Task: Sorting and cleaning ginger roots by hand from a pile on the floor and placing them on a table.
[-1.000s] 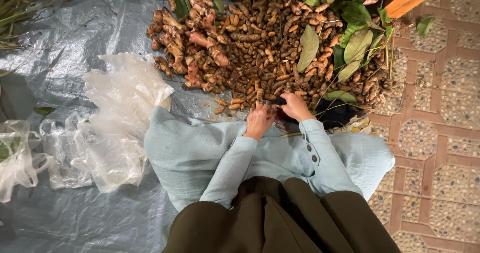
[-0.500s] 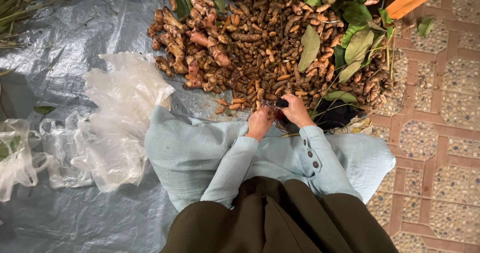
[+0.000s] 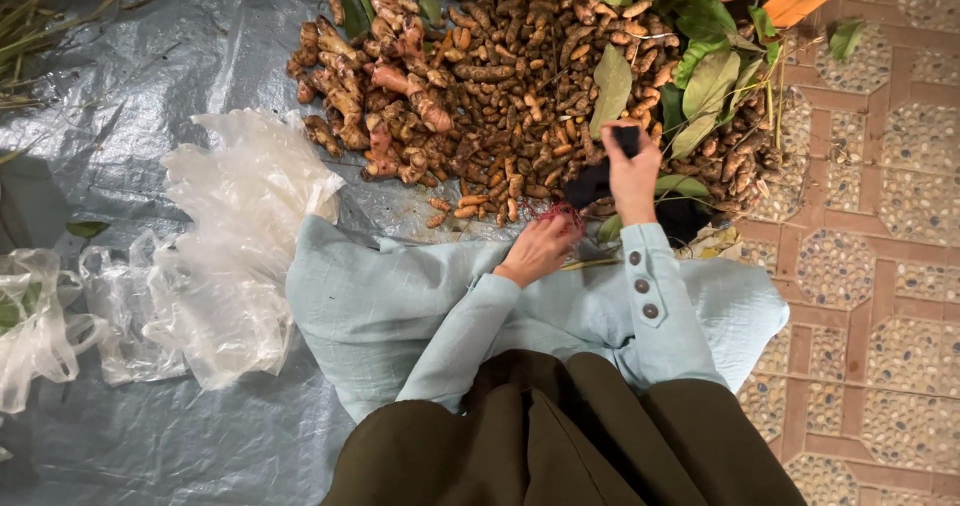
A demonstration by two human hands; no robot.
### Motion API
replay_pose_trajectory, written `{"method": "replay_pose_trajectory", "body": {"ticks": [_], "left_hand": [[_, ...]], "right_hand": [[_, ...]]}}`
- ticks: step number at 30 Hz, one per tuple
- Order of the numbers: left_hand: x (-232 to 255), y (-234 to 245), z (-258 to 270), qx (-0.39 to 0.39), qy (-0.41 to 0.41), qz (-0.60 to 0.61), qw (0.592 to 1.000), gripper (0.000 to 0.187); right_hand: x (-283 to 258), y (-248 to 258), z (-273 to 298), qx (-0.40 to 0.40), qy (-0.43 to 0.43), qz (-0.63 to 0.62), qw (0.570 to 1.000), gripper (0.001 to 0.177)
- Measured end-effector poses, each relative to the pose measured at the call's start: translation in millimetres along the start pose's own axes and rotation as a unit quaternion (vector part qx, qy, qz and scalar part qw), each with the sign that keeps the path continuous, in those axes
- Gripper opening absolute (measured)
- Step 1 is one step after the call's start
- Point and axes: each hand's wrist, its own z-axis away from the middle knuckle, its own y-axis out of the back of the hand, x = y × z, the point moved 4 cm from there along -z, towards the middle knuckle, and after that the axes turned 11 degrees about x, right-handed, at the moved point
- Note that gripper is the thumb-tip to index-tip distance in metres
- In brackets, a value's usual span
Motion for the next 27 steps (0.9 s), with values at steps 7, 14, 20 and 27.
{"method": "replay_pose_trajectory", "body": {"ticks": [7,14,20,27], "left_hand": [[-22,-31,14,-0.016,-0.027,-0.091,0.995,0.03],[-35,20,-6,-0.029,0.276,0.173,0.945,0.052],[-58,19,34,-0.063,0.553,0.419,0.717,0.044],[-72,49,32,0.071,0.62,0.521,0.582,0.037]], "right_hand": [[5,58,8,0.051,-0.023,-0.032,0.998,0.012],[-14,87,30,0.001,-0.093,-0.223,0.97,0.037],[27,57,67,-0.017,-0.207,-0.303,0.93,0.035],[16,-21,121,-0.165,0.022,-0.083,0.983,0.016]]}}
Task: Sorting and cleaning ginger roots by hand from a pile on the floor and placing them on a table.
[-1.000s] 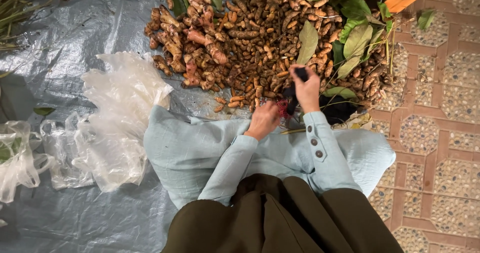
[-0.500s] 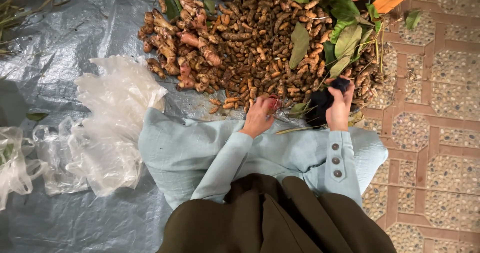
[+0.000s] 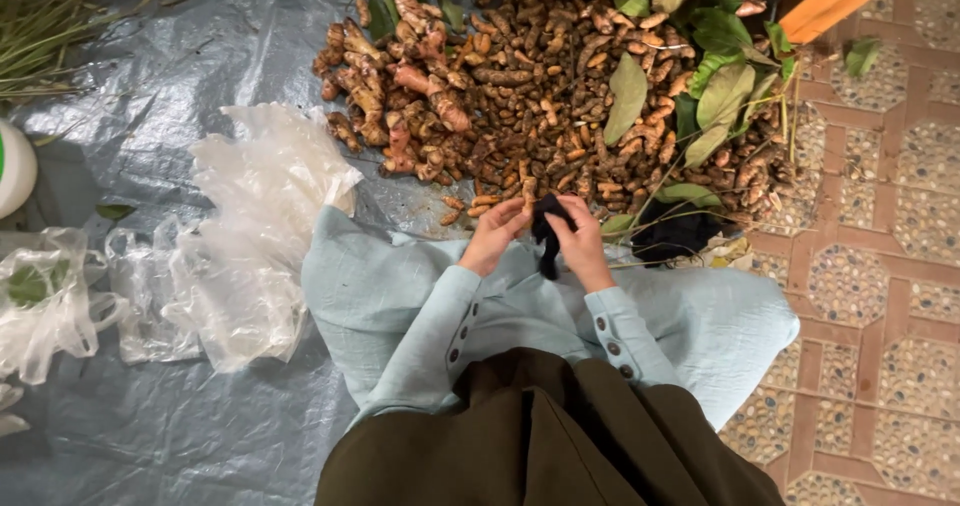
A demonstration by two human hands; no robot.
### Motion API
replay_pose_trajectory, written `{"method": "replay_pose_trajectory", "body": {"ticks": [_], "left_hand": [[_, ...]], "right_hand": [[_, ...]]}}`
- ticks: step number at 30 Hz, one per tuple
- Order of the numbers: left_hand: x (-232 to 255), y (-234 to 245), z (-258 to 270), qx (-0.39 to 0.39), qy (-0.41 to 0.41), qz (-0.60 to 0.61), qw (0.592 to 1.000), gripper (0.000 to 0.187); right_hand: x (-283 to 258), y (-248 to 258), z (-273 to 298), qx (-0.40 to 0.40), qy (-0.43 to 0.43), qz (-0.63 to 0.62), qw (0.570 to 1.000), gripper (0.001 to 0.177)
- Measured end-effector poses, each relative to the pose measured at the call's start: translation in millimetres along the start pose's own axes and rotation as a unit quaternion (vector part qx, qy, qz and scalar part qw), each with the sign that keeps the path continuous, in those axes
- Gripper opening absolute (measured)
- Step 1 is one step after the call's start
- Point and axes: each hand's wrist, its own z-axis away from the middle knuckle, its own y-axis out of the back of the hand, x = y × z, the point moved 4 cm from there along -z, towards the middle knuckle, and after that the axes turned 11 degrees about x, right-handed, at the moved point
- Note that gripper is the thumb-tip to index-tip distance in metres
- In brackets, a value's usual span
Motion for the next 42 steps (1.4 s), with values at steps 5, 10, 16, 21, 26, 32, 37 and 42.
{"method": "replay_pose_trajectory", "body": {"ticks": [5,10,16,21,26,32,37,42], "left_hand": [[-6,-3,0,-0.012,-0.049,-0.021,0.998,0.026],[-40,-9,-10,-0.027,-0.051,-0.028,0.998,0.037],[-48,-14,-6,-0.057,-0.041,-0.015,0.997,0.04],[-45,-14,-2,-0.078,0.016,0.012,0.997,0.042],[11,-12,-7,0.007,0.047,0.119,0.992,0.026],[33,48,-57,0.13,-0.217,-0.34,0.906,0.033],[2,68,-95,0.08,-0.208,-0.666,0.712,0.055],[-21,71,-101,0.049,-0.182,-0.719,0.669,0.062]], "right_hand": [[-18,-20,7,-0.021,0.125,0.114,0.985,0.034],[-4,-2,5,0.022,0.139,0.156,0.978,0.016],[34,12,10,0.07,0.034,0.137,0.988,0.018],[104,21,16,0.107,-0.083,0.097,0.986,0.017],[55,19,12,0.117,-0.108,0.074,0.985,0.034],[35,16,11,0.046,-0.134,0.052,0.989,0.042],[57,20,13,0.06,-0.139,0.039,0.988,0.026],[70,18,8,0.128,-0.199,-0.083,0.968,0.024]]}}
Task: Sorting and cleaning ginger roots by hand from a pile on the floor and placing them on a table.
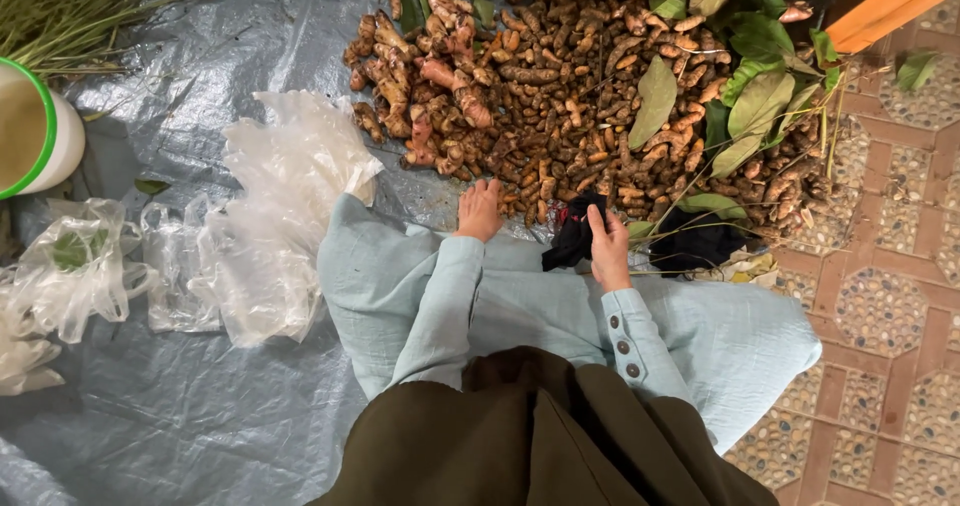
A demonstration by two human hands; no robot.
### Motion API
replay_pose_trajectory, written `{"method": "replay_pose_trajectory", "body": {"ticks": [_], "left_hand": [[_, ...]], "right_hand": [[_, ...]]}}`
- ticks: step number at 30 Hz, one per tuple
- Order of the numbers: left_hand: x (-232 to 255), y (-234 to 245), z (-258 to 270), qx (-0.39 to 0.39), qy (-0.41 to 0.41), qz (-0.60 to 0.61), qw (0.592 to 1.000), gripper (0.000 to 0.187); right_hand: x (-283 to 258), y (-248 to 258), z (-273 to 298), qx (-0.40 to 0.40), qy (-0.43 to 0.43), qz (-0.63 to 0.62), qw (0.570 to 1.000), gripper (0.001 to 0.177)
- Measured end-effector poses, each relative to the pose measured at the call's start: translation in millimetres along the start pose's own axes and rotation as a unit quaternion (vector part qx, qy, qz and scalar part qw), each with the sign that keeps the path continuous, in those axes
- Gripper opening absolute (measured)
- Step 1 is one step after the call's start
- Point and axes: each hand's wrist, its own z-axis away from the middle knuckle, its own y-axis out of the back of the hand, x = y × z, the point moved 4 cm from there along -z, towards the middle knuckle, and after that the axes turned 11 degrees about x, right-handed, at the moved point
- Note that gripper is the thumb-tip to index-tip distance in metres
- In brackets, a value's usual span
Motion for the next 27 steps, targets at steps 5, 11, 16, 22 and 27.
{"method": "replay_pose_trajectory", "body": {"ticks": [5,11,16,22,27], "left_hand": [[6,19,7,-0.017,0.041,0.106,0.993,0.046],[34,73,31,-0.036,0.162,0.446,0.879,0.047],[54,116,51,-0.11,0.178,0.712,0.671,0.028],[35,135,57,-0.132,0.18,0.795,0.564,0.04],[25,133,53,-0.105,0.197,0.806,0.548,0.024]], "right_hand": [[-11,-6,2,-0.078,-0.03,-0.106,0.991,0.026],[-15,-12,15,-0.092,-0.026,-0.132,0.987,0.015],[-43,-32,18,-0.145,0.109,-0.01,0.983,0.017],[-106,-97,56,-0.141,0.251,0.058,0.956,0.017],[-112,-139,71,-0.18,0.238,0.142,0.944,0.021]]}}
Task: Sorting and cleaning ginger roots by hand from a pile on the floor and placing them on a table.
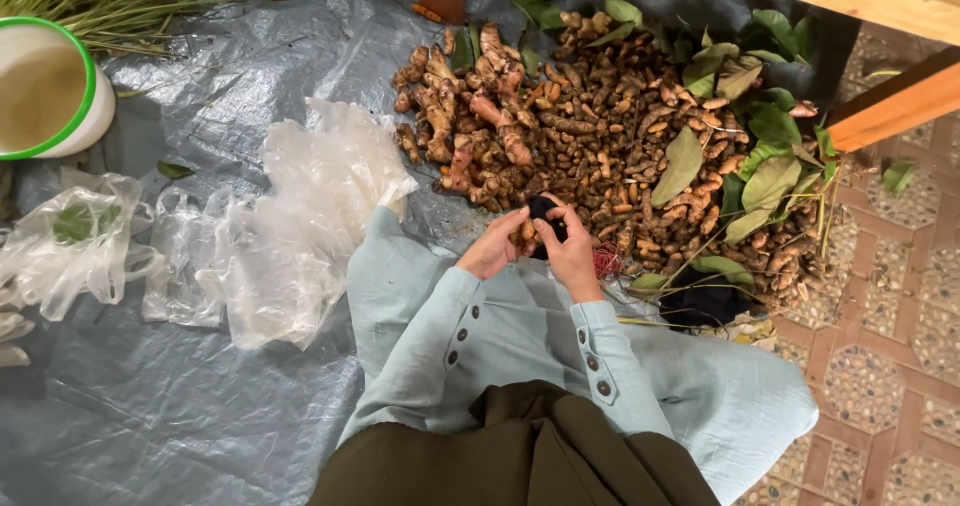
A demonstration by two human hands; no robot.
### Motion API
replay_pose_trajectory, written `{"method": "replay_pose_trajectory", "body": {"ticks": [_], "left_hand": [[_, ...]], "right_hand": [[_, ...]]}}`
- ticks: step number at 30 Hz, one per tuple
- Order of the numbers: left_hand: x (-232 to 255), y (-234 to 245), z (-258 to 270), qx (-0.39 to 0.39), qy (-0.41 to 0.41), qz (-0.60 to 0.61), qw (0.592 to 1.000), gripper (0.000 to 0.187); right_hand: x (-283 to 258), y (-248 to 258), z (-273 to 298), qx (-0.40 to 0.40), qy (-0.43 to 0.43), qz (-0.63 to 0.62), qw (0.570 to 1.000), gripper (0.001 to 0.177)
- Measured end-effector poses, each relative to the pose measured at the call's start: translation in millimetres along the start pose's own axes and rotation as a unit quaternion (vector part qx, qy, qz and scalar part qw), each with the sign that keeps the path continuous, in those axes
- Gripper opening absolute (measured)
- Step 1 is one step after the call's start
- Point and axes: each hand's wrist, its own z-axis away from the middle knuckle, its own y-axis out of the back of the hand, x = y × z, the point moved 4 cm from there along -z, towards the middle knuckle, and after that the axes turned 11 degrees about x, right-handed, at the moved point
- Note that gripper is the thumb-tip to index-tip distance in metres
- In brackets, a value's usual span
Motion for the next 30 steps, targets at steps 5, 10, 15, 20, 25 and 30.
{"method": "replay_pose_trajectory", "body": {"ticks": [5,10,15,20,25,30], "left_hand": [[-1,-5,8,-0.029,-0.053,-0.04,0.997,0.018],[-10,-11,6,-0.065,-0.088,-0.074,0.991,0.012],[-24,0,-10,-0.099,-0.071,-0.08,0.989,0.018],[4,-16,18,-0.049,-0.106,-0.05,0.992,0.029],[-11,-4,-9,-0.008,-0.152,-0.08,0.985,0.042],[-46,22,-39,-0.01,-0.176,-0.162,0.971,0.044]], "right_hand": [[44,-4,-15,0.035,0.004,-0.002,0.999,0.018],[38,0,-17,0.068,-0.002,-0.002,0.998,0.015],[48,8,-20,0.109,-0.033,0.031,0.993,0.018],[51,21,-22,0.128,-0.081,-0.057,0.987,0.01],[9,16,-15,0.047,-0.065,-0.015,0.997,0.012],[0,4,-8,-0.025,-0.098,0.034,0.994,0.052]]}}
